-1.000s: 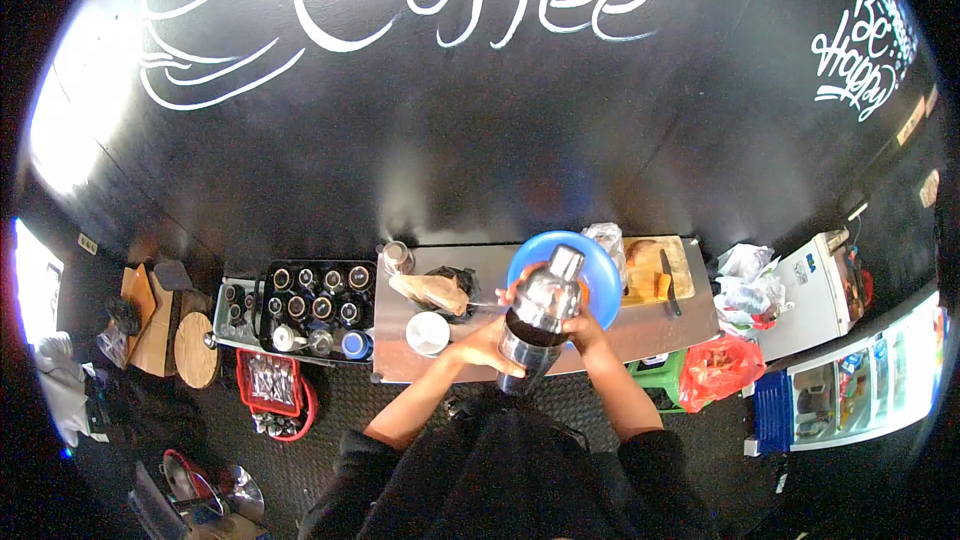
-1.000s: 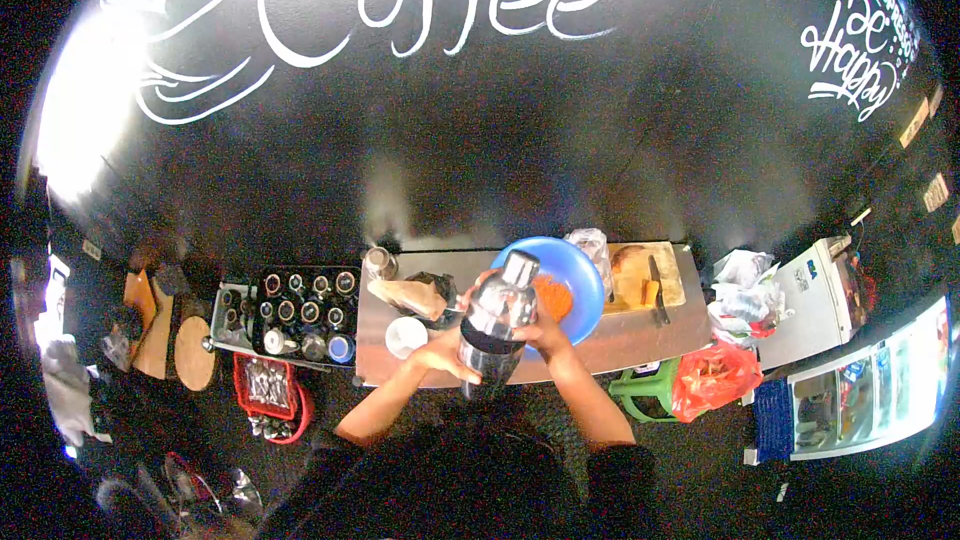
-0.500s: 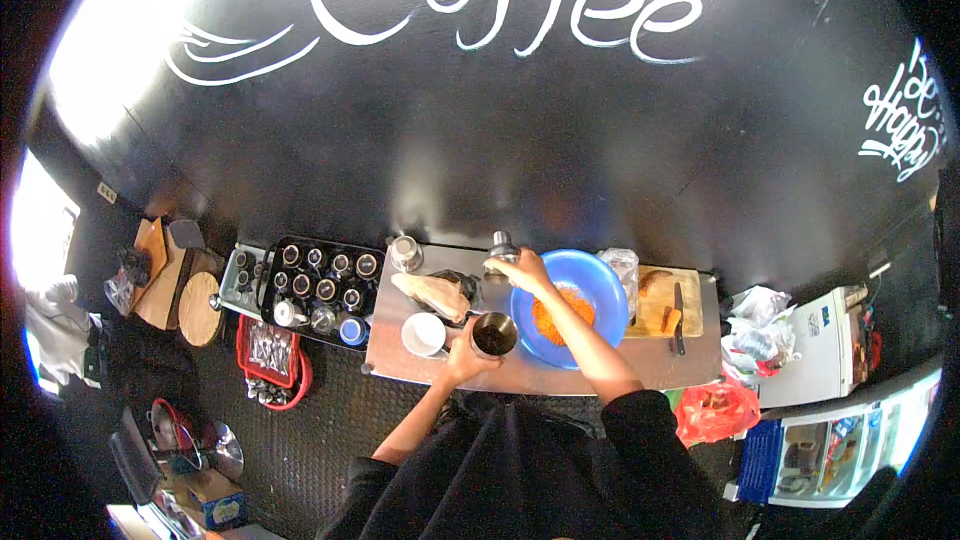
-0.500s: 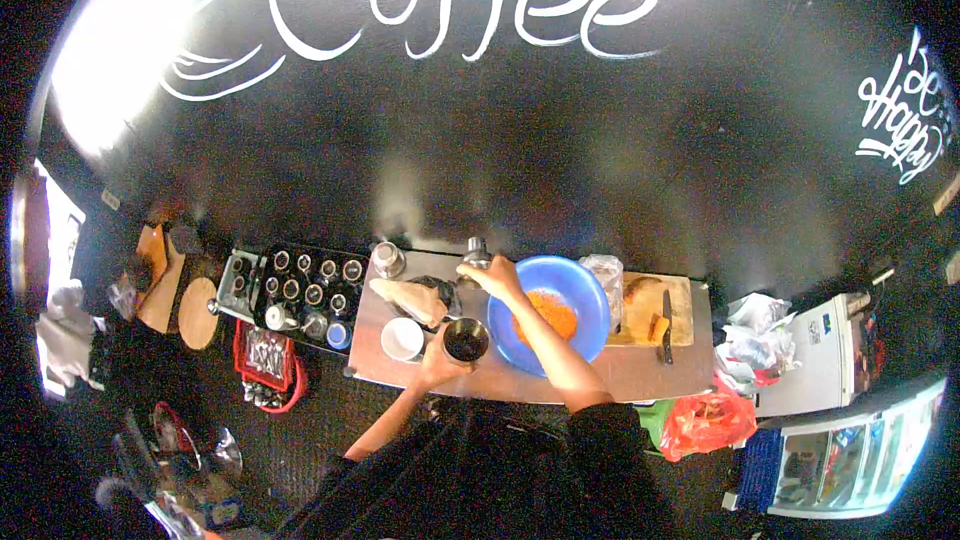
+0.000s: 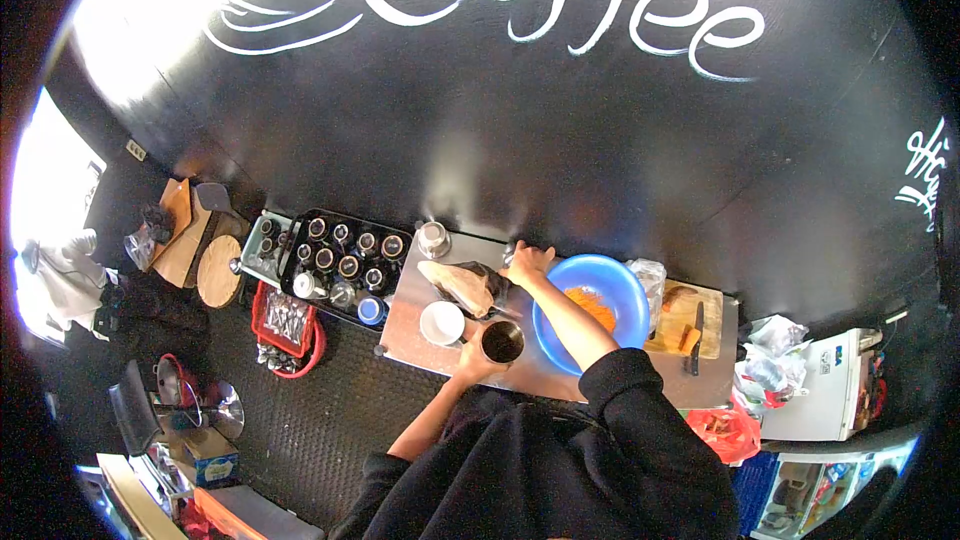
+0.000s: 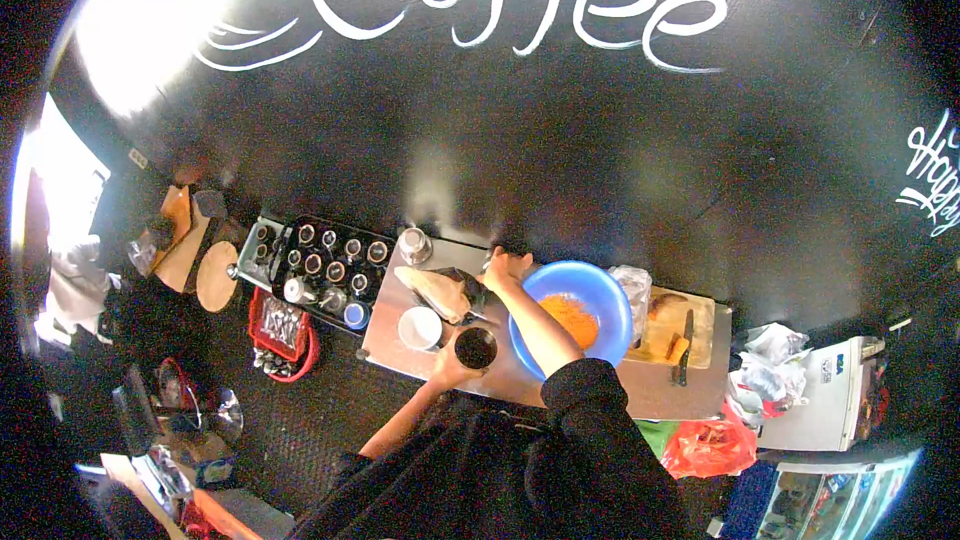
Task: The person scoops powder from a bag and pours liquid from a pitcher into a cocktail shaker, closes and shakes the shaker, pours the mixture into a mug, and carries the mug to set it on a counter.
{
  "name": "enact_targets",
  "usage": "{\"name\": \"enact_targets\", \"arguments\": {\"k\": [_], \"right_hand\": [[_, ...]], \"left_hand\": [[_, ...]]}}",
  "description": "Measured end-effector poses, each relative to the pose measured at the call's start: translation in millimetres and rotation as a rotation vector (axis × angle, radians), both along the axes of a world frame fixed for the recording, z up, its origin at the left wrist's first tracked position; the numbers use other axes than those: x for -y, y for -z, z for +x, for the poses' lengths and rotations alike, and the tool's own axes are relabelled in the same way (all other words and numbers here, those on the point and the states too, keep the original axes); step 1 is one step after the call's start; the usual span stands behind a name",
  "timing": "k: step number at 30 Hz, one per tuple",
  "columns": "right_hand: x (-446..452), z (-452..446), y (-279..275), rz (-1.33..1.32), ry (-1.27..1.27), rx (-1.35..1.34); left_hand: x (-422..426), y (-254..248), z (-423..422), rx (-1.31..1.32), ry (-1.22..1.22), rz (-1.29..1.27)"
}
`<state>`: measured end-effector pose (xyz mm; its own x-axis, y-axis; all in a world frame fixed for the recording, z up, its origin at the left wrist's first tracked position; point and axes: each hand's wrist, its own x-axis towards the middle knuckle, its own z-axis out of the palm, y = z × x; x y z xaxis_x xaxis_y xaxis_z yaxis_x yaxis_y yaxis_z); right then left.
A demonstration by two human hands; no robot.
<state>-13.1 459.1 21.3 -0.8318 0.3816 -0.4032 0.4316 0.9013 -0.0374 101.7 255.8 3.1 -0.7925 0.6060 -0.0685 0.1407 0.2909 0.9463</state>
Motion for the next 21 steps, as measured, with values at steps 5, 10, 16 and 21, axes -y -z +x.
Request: {"name": "enact_targets", "arguments": {"k": [5,10,16,21], "right_hand": [[0,14,13,0.058,0.005,-0.139],[14,40,-17,0.087,-0.018,-0.595],[33,102,-1,-0.464,-0.112,-0.826],[54,105,33,-0.42,-0.059,-0.562]], "left_hand": [[7,16,2,-0.029,0.008,-0.053],[16,22,-2,-0.069,0.076,-0.042],[21,20,-6,-0.106,0.16,-0.098],[38,1,-4,-0.043,0.201,-0.106]]}}
